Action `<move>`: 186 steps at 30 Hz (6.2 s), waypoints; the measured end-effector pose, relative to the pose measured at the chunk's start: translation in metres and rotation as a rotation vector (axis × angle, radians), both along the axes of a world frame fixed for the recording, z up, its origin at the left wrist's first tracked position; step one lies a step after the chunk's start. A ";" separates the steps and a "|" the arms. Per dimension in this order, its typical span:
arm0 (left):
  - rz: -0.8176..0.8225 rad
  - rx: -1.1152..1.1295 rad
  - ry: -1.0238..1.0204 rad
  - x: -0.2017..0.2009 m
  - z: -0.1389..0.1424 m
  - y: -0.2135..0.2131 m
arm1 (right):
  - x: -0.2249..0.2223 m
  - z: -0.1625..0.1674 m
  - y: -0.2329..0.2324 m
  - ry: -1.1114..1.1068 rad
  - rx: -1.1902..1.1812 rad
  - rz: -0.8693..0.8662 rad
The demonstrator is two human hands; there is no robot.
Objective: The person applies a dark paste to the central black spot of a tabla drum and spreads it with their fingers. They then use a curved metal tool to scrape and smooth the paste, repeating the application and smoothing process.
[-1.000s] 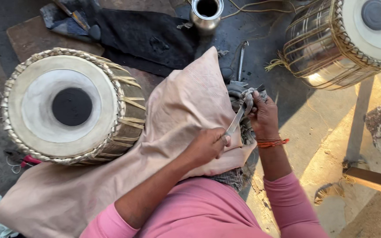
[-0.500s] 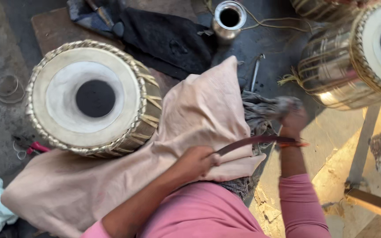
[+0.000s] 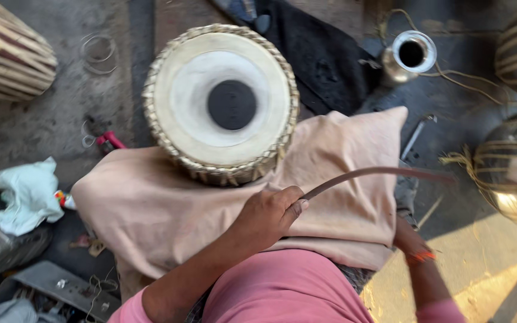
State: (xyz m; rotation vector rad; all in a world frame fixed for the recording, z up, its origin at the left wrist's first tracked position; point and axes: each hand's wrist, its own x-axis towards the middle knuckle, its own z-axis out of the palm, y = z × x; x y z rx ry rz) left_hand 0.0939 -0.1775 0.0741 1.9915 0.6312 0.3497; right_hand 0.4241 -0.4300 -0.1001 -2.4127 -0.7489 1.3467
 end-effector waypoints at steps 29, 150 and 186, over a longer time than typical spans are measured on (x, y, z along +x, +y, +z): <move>0.437 0.906 0.132 -0.071 0.002 0.148 | -0.158 0.207 0.306 -0.664 0.958 0.654; 0.562 -0.752 -0.322 0.017 0.038 0.039 | 0.065 0.016 0.401 -0.470 0.616 0.058; 0.380 -0.806 -0.351 0.084 0.012 0.059 | -0.014 0.143 0.315 0.876 0.944 -0.100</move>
